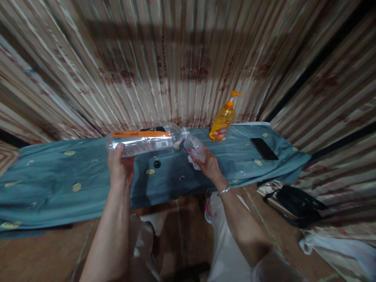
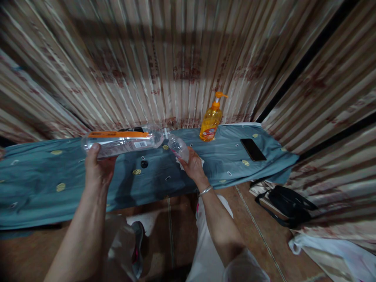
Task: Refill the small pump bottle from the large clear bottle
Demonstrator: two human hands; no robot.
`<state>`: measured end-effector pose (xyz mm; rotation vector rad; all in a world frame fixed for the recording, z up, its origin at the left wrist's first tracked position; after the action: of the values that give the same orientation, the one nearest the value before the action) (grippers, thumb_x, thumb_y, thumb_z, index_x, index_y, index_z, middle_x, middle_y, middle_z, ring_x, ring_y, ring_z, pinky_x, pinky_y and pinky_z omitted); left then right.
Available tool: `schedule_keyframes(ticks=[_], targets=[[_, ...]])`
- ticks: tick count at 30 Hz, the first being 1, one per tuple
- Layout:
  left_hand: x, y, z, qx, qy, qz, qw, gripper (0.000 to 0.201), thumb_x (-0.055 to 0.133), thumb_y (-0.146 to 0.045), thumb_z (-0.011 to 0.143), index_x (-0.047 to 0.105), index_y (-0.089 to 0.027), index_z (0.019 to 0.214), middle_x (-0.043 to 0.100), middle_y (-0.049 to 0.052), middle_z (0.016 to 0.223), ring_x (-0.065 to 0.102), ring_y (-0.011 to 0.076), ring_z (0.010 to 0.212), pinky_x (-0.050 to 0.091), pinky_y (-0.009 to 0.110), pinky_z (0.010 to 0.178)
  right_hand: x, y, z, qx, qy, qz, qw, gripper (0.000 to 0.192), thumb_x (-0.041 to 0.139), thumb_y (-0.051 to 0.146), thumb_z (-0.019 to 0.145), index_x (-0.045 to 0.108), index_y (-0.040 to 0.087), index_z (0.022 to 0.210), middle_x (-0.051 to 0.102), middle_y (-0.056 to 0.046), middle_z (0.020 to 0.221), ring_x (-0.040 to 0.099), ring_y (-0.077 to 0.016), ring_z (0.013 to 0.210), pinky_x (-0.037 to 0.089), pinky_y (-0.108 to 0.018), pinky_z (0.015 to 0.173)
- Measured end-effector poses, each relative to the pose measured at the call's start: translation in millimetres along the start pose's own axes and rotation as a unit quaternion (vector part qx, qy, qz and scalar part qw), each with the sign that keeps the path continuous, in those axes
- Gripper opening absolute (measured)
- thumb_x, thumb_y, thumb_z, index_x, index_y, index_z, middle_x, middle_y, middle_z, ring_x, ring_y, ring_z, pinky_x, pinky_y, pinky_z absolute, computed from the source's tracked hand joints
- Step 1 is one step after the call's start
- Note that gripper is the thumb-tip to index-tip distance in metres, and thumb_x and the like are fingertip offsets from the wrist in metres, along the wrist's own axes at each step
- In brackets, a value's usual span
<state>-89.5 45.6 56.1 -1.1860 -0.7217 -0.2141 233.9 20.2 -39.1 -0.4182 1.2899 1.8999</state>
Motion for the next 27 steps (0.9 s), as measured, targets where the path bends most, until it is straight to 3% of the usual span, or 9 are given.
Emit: schedule_keyframes(ticks=[8,19,27], targets=[[-3.1,2,3,-0.008,-0.004,0.003,1.0,0.054,0.094,-0.049,0.05,0.069,-0.019,0.088,0.076,0.005,0.103,0.064,0.0271,0.116,0.055,0.041,0.1,-1,0,0,0.005,0.002,-0.007,1.0,0.065,0.068,0.046,0.092,0.052,0.008,0.142,0.074,-0.025,0.121,0.073,-0.037,0.112,0.06,-0.051,0.094],[-10.9,5,8,-0.047,-0.021,-0.003,0.999,0.044,0.082,-0.029,0.05,0.067,-0.018,0.09,0.075,0.005,0.094,0.069,0.0228,0.095,0.056,0.03,0.075,0,0,0,-0.002,-0.003,-0.001,1.0,0.065,0.066,0.049,0.094,0.052,0.008,0.142,0.074,-0.024,0.123,0.073,-0.0368,0.113,0.06,-0.05,0.094],[-15.5,9,10,-0.072,-0.013,0.016,0.997,0.032,0.079,-0.03,0.054,0.063,-0.024,0.081,0.074,0.003,0.095,0.067,0.0261,0.102,0.056,0.033,0.076,-1,-1,1,0.0,-0.001,-0.009,1.0,0.065,0.067,0.047,0.093,0.051,0.008,0.142,0.074,-0.025,0.123,0.073,-0.0373,0.112,0.06,-0.05,0.093]])
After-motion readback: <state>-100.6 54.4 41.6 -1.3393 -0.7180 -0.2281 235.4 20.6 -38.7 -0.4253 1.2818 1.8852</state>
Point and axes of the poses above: each hand's wrist, its own z-axis towards the middle knuckle, its own x-axis out of the palm, y = z × x, the point moved 7 cm from there along z, towards the middle knuckle
